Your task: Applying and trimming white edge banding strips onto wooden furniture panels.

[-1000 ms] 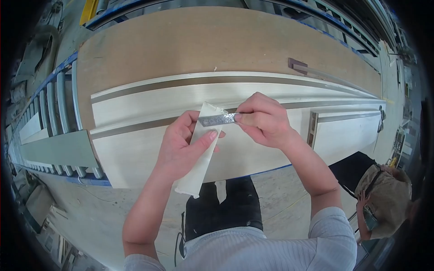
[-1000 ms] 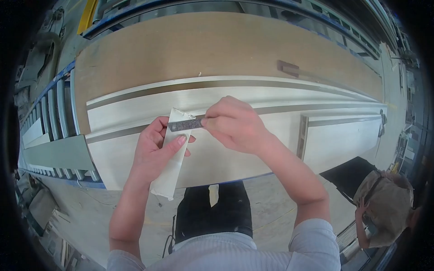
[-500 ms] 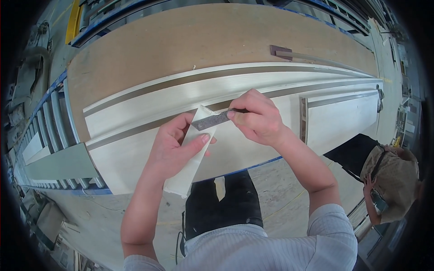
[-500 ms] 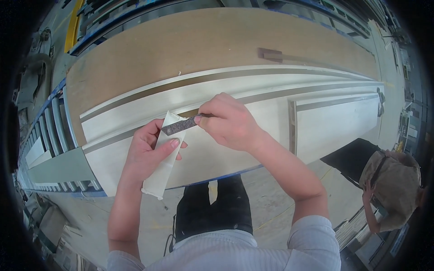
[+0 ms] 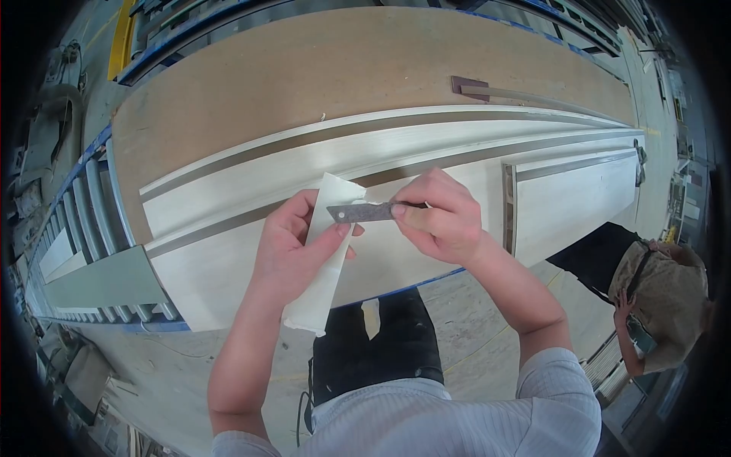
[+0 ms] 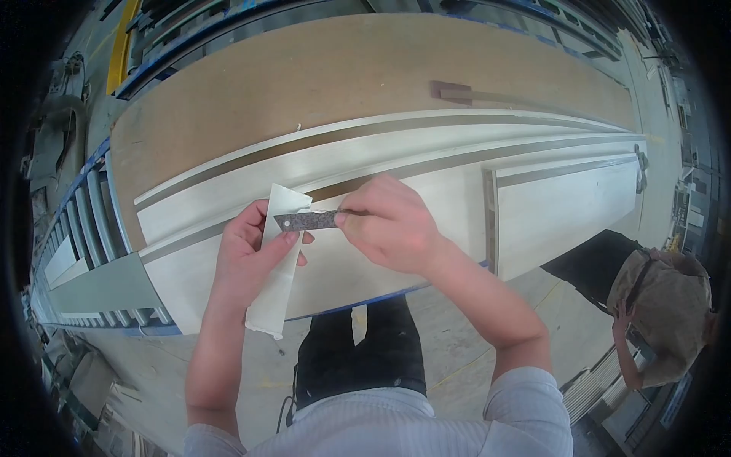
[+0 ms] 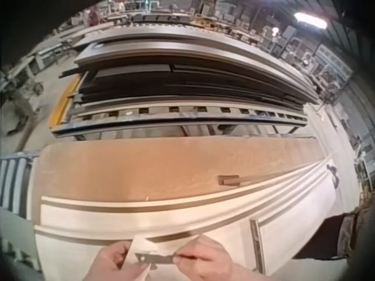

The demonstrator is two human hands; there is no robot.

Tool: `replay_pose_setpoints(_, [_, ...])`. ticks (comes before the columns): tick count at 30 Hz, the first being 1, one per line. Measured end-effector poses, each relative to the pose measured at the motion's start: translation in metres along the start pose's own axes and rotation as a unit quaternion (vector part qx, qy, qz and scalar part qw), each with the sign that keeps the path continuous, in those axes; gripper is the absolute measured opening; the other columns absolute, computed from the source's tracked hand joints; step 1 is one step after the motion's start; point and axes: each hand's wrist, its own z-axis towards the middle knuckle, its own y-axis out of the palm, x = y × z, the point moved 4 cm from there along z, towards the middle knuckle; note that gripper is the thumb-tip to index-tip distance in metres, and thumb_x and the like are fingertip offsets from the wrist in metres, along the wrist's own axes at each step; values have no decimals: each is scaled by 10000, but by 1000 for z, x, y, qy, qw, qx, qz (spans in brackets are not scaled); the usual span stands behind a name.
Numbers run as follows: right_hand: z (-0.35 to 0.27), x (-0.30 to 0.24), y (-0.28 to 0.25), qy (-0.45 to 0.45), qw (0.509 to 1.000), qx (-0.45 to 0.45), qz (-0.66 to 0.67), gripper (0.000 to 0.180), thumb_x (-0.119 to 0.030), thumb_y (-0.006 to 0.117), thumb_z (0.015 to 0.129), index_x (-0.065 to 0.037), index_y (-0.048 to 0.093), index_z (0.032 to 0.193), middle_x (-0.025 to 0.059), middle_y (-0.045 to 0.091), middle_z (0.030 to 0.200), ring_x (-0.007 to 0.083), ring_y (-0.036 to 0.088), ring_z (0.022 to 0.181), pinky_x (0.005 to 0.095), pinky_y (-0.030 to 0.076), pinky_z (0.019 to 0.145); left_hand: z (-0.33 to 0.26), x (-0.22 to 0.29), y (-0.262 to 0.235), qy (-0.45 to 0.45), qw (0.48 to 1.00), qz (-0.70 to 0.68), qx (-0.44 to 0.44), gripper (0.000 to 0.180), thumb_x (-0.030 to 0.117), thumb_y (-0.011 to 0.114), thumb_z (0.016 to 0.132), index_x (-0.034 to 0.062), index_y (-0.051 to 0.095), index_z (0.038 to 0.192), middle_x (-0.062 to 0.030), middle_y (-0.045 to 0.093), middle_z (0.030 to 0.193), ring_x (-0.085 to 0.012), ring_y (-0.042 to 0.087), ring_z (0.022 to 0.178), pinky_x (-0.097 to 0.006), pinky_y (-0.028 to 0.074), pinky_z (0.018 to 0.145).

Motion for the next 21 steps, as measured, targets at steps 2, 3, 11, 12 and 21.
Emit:
replay_pose_setpoints(2, [-4,2,2,5,1000,-3,-3,225,99,753,738,-33,627,871,110,663,842,224,563,636,313,434,551,-1,0,4,8,1000,-4,3,246,-8,641,945,-32,573,1180,-123,695,1101,-163,707,965,-292,610,749])
replay_pose_setpoints(3, [-4,2,3,4,1000,-4,-15,230,99,754,733,-34,627,870,109,663,844,224,561,635,314,432,550,-2,0,5,16,1000,-10,6,248,-9,641,946,-31,571,1182,-123,696,1100,-159,706,960,-288,606,748])
replay_pose_setpoints(11, [-8,21,1,30,998,19,-60,235,106,749,740,-31,627,885,113,671,862,238,598,647,317,482,568,-1,-8,10,-23,999,8,-34,236,38,653,952,-14,581,1171,-105,720,1007,-134,697,860,-276,580,736])
replay_pose_setpoints(12, [-9,26,-2,80,994,38,-65,227,103,749,749,-28,628,889,123,677,869,243,622,664,313,501,582,-1,-9,11,-35,998,17,-49,232,46,655,952,-10,583,1165,-101,723,989,-132,696,828,-278,575,731])
replay_pose_setpoints(21, [-13,4,-4,120,991,61,9,230,115,731,745,-19,644,910,138,692,881,236,644,693,298,510,580,11,-9,19,-9,999,-16,33,264,27,647,950,-13,561,1196,-114,714,1023,-142,701,838,-278,577,734])
